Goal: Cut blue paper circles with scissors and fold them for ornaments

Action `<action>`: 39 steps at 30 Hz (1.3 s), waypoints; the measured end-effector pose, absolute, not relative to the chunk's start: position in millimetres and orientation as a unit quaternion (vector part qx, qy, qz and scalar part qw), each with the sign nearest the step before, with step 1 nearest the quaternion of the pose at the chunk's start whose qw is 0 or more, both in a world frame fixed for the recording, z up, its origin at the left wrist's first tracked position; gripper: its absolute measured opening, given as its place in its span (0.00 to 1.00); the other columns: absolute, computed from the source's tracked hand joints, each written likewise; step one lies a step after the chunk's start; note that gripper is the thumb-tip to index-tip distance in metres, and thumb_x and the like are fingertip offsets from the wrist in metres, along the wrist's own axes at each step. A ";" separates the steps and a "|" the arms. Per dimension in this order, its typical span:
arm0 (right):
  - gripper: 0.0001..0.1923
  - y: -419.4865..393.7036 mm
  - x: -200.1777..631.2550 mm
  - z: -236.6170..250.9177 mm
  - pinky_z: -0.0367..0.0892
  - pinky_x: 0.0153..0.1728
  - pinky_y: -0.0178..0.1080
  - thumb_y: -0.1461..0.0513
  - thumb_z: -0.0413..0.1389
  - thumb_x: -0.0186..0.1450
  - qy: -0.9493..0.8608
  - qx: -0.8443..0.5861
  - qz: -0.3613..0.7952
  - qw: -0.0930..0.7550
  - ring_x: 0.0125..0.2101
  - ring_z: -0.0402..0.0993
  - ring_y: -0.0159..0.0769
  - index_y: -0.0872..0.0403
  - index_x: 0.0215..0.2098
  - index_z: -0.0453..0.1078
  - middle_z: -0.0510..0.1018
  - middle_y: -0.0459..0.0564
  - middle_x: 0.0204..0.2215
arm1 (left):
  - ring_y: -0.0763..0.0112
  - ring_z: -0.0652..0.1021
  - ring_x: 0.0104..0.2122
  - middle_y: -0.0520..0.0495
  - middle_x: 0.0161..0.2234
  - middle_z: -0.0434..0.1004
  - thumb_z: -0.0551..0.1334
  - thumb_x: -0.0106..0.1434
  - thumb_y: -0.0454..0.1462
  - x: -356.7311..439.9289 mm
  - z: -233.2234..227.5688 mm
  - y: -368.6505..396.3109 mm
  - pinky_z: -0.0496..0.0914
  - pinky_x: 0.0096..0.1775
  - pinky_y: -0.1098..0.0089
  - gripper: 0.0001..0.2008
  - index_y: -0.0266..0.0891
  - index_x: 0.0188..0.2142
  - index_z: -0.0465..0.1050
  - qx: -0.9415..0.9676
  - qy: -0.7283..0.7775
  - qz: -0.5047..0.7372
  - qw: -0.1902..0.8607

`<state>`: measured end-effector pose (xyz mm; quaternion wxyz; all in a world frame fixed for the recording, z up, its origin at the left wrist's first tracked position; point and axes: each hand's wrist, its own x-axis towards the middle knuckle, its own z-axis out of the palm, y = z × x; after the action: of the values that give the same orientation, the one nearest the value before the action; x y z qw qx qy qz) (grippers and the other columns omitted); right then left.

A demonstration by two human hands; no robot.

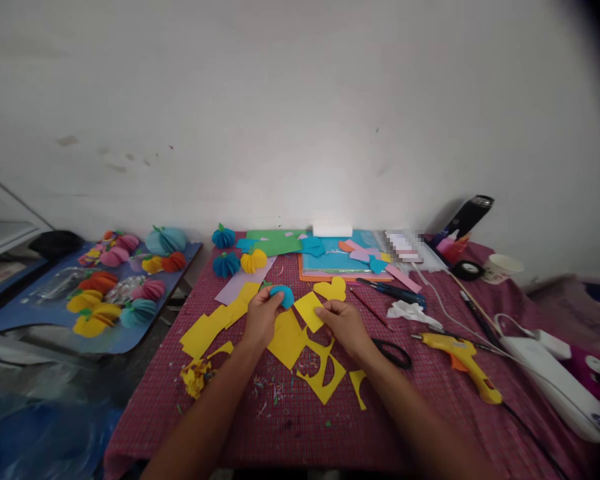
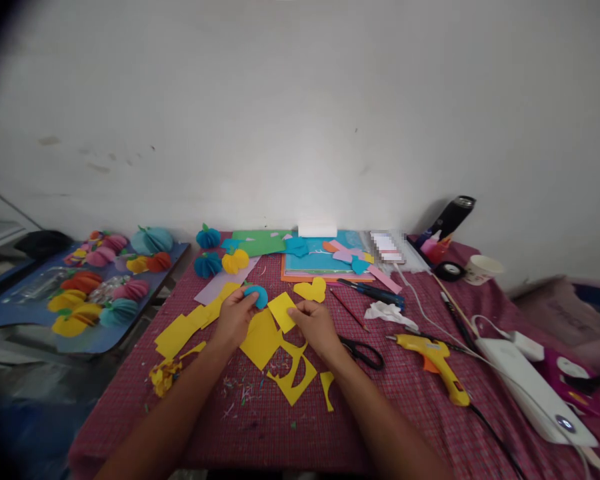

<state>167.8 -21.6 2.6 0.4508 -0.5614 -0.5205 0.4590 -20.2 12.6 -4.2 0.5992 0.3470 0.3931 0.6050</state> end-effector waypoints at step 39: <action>0.15 -26.6 169.7 -6.1 0.56 0.18 0.30 0.53 0.58 0.60 -0.502 -0.510 0.535 0.449 0.16 0.61 0.27 0.55 0.24 0.68 0.67 0.40 0.16 | 0.71 0.77 0.26 0.48 0.33 0.80 0.71 0.51 0.40 2.2 -3.7 -9.4 0.72 0.31 0.69 0.27 0.41 0.51 0.71 0.468 0.432 0.495 0.591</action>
<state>169.7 -26.6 -6.1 0.4489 -0.5102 -0.5019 0.5351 2.2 -9.4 -3.7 0.5908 0.4676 0.4322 0.4955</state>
